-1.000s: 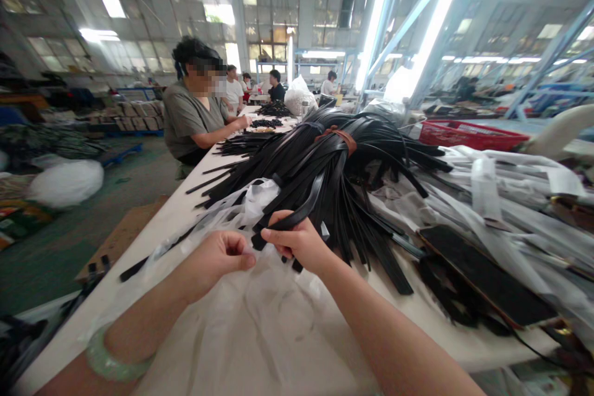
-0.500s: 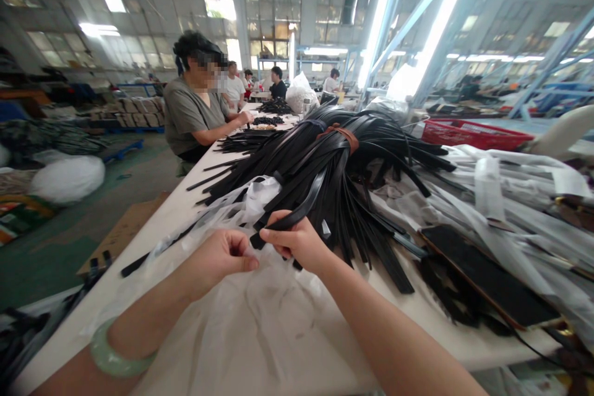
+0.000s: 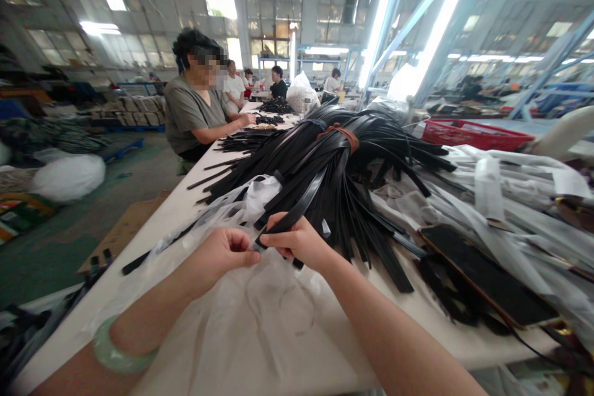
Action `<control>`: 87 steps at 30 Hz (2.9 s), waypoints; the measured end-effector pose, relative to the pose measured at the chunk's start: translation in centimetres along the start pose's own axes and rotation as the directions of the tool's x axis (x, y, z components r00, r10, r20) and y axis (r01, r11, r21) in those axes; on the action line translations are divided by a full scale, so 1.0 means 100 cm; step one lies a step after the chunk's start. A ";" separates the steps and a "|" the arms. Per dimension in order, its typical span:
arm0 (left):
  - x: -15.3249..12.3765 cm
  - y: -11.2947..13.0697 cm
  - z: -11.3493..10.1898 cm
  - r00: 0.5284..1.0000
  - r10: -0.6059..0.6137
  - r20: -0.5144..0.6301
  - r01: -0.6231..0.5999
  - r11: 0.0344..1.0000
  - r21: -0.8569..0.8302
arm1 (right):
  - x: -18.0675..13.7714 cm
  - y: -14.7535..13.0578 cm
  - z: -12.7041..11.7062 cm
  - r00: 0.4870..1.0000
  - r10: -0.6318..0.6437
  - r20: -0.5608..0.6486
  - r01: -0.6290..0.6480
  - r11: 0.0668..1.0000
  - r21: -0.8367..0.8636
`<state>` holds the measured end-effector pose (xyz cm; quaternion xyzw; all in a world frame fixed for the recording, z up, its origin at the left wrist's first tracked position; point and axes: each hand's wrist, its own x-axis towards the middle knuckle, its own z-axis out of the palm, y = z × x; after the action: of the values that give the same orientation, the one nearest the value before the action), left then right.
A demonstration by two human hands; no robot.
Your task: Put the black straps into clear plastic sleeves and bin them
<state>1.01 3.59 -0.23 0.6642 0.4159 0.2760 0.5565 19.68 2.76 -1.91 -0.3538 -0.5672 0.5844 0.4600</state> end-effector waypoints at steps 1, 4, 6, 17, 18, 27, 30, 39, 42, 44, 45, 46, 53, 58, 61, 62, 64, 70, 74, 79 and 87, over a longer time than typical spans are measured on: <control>0.000 0.000 0.000 1.000 -0.005 0.005 0.005 1.000 -0.001 | 0.000 0.000 -0.001 1.000 0.002 0.006 -0.002 1.000 -0.003; 0.000 -0.001 0.000 1.000 -0.023 0.005 0.023 1.000 -0.011 | 0.000 0.000 -0.002 0.999 -0.038 -0.013 0.038 0.999 0.020; 0.001 -0.001 -0.001 1.000 -0.028 -0.005 0.028 0.999 -0.016 | -0.001 0.000 -0.002 0.994 -0.086 -0.061 0.088 0.995 0.036; 0.002 -0.004 -0.001 0.999 -0.037 -0.017 0.037 0.999 0.021 | 0.000 0.003 0.002 0.994 -0.078 -0.071 0.080 0.996 0.035; 0.002 -0.004 -0.001 0.999 -0.037 -0.018 0.037 0.999 0.021 | -0.001 0.003 0.003 0.995 -0.077 -0.069 0.080 0.996 0.041; 0.002 -0.004 -0.001 0.999 -0.028 -0.022 0.029 0.999 0.015 | 0.000 0.002 0.004 0.996 -0.050 -0.072 0.053 0.998 0.036; 0.002 -0.004 -0.001 0.999 -0.026 -0.025 0.026 1.000 0.001 | 0.000 0.002 0.004 0.996 -0.051 -0.079 0.054 0.998 0.036; 0.000 -0.002 -0.001 0.999 -0.030 -0.033 0.032 0.999 0.042 | 0.001 0.005 0.007 0.991 -0.071 -0.117 0.076 0.997 0.035; 0.000 -0.001 -0.001 0.999 -0.029 -0.039 0.031 0.999 0.043 | 0.001 0.006 0.008 0.993 -0.057 -0.106 0.062 0.997 0.042; 0.000 0.000 -0.001 0.999 -0.028 -0.044 0.030 0.999 0.038 | 0.001 0.006 0.008 0.994 -0.051 -0.102 0.055 0.997 0.045; 0.000 0.000 -0.001 0.998 -0.028 -0.048 0.030 0.999 0.037 | 0.001 0.006 0.008 0.994 -0.048 -0.099 0.052 0.998 0.046; 0.000 0.000 -0.001 0.998 -0.028 -0.051 0.030 0.999 0.036 | 0.001 0.006 0.008 0.994 -0.045 -0.096 0.049 0.998 0.043; 0.001 -0.003 -0.002 0.998 -0.031 -0.053 0.032 0.999 0.025 | 0.000 0.007 0.006 0.994 -0.046 -0.095 0.050 0.998 0.037; 0.003 -0.007 -0.002 0.999 -0.025 -0.045 0.027 0.999 0.042 | 0.001 0.007 0.007 0.993 -0.075 -0.095 0.082 0.995 0.065; 0.003 -0.008 -0.002 0.999 -0.021 -0.042 0.023 0.999 0.046 | 0.000 0.007 0.007 0.993 -0.064 -0.098 0.070 0.995 0.064; 0.003 -0.008 -0.002 0.999 -0.023 -0.040 0.024 0.999 0.045 | 0.000 0.006 0.007 0.993 -0.062 -0.100 0.069 0.996 0.059; 0.003 -0.007 -0.002 0.999 -0.028 -0.037 0.030 0.999 0.045 | 0.000 0.006 0.008 0.992 -0.063 -0.105 0.069 0.997 0.046; 0.003 -0.008 -0.002 0.999 -0.025 -0.035 0.027 0.998 0.063 | 0.001 0.006 0.008 0.992 -0.054 -0.110 0.057 0.998 0.027; 0.002 -0.007 -0.002 0.999 -0.032 -0.041 0.034 0.998 0.043 | 0.001 0.006 0.009 0.993 -0.050 -0.104 0.055 0.998 0.039; 0.000 -0.004 -0.001 0.999 -0.024 -0.036 0.026 0.999 0.035 | 0.001 0.006 0.010 0.991 -0.060 -0.119 0.067 0.997 0.049; 0.003 -0.008 -0.002 0.999 -0.021 -0.034 0.022 0.999 0.030 | 0.001 0.005 0.011 0.985 -0.071 -0.158 0.076 0.997 0.028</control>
<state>0.78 3.95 -0.95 0.6634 0.4363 0.2749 0.5422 18.57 2.51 -2.27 -0.3696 -0.5318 0.5470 0.5304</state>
